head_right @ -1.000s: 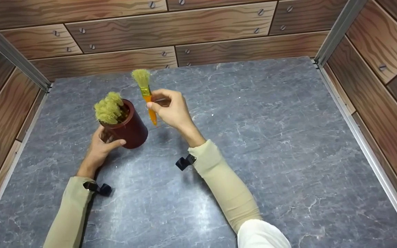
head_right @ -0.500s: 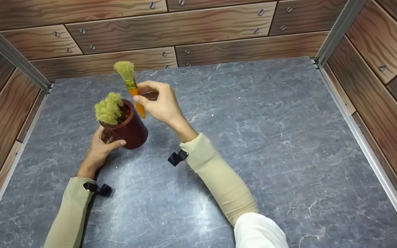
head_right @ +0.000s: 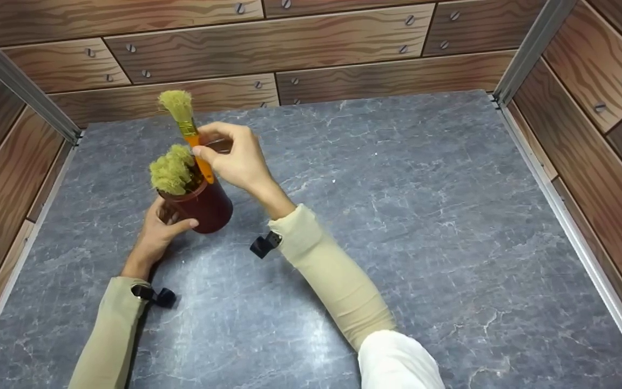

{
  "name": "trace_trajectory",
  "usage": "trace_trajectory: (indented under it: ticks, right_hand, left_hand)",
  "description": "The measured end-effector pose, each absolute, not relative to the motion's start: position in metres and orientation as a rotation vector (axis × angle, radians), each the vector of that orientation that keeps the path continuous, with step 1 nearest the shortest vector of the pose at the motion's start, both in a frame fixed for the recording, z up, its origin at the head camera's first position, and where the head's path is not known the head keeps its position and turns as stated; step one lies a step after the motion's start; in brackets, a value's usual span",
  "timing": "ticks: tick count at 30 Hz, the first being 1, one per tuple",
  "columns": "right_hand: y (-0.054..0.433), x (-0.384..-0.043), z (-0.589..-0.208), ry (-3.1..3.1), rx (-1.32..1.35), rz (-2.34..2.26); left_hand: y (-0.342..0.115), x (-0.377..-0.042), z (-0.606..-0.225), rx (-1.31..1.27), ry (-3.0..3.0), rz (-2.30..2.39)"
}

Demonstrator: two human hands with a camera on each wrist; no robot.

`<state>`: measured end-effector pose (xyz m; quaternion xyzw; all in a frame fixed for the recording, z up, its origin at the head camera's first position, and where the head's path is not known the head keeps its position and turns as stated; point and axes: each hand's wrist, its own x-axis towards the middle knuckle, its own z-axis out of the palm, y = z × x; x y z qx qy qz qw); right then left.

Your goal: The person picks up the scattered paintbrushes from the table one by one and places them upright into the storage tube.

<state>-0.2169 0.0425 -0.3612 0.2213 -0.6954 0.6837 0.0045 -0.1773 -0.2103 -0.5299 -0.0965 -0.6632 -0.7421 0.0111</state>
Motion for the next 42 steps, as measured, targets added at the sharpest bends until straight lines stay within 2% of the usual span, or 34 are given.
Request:
trace_trajectory:
  ticks: [24, 42]
  right_hand:
    - [0.021, -0.221, -0.361, -2.155, 0.667, 2.119]
    - [0.023, -0.223, -0.368, -2.141, 0.693, 2.142]
  left_hand:
    - [-0.209, -0.178, -0.53, -0.331, -2.091, -2.298]
    - [-0.211, -0.177, -0.531, -0.336, -2.08, -2.294]
